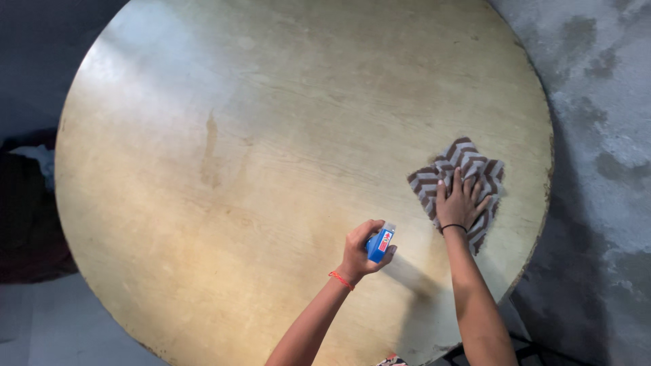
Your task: The person cleans a round wooden table by spraying a cleaning solution from a blue bottle and wiping the surface with a striped cloth. The person moves around the table to cover different areas, repeatedly applying the spray and wiping until the entire surface is treated.
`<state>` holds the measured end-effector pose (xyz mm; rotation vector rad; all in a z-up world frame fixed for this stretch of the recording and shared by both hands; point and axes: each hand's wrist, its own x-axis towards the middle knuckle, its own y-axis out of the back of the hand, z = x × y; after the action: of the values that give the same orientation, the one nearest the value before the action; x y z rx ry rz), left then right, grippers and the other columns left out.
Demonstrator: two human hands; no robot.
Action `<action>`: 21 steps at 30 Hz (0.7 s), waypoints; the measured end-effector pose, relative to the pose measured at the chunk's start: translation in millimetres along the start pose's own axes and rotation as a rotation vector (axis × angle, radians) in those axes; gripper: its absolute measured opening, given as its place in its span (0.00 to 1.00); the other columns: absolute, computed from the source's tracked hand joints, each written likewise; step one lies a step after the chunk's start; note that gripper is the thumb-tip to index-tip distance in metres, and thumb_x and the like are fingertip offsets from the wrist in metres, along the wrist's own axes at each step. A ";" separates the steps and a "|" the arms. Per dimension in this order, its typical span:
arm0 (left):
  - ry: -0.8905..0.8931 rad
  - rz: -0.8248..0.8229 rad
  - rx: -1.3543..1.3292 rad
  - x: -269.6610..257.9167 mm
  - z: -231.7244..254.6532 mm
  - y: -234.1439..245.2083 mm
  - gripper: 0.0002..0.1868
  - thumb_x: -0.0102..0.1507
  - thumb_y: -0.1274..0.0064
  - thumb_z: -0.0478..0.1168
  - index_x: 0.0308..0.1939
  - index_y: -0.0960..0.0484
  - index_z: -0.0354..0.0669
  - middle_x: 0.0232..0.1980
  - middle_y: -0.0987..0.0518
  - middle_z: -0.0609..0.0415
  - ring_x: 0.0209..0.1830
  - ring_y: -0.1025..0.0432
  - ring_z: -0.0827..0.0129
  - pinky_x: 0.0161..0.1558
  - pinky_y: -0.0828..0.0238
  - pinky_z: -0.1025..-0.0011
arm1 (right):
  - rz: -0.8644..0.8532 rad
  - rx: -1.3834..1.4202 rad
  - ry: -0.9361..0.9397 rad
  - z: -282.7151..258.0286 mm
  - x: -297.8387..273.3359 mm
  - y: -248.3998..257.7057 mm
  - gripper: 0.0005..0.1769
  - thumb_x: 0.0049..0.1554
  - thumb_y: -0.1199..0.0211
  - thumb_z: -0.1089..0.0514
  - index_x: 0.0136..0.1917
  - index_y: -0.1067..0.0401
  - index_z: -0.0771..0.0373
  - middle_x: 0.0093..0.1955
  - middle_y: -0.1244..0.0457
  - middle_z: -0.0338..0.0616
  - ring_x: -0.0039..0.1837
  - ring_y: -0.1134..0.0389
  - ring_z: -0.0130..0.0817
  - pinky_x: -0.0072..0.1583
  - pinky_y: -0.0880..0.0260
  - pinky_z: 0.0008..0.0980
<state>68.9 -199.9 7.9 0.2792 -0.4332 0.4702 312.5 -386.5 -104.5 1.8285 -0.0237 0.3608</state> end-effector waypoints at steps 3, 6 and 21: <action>0.006 0.026 0.047 -12.1 4.0 5.5 0.22 0.55 0.33 0.42 0.48 0.20 0.36 0.36 0.21 0.47 0.31 0.25 0.60 0.36 0.27 0.69 | -0.026 0.024 -0.008 5.1 0.8 -1.0 0.37 0.64 0.52 0.33 0.82 0.43 0.46 0.81 0.47 0.51 0.84 0.58 0.50 0.77 0.74 0.69; -0.049 0.103 0.060 -26.6 1.7 16.7 0.23 0.54 0.34 0.40 0.49 0.21 0.34 0.37 0.21 0.46 0.32 0.25 0.59 0.37 0.26 0.68 | -0.035 0.047 -0.013 6.5 6.6 -5.1 0.37 0.64 0.52 0.33 0.82 0.43 0.46 0.81 0.48 0.50 0.85 0.59 0.50 0.77 0.76 0.70; 0.031 0.671 0.137 -87.2 -33.8 190.5 0.09 0.63 0.47 0.24 0.48 0.25 0.27 0.35 0.22 0.52 0.34 0.26 0.73 0.50 0.25 0.69 | -0.051 -0.032 -0.001 -53.0 -74.4 -17.2 0.41 0.64 0.55 0.33 0.84 0.49 0.51 0.81 0.49 0.58 0.84 0.61 0.62 0.76 0.78 0.72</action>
<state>-83.3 -57.4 -31.6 0.2538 -0.4612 1.1622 232.8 -344.2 -127.0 1.7942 0.0165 0.3220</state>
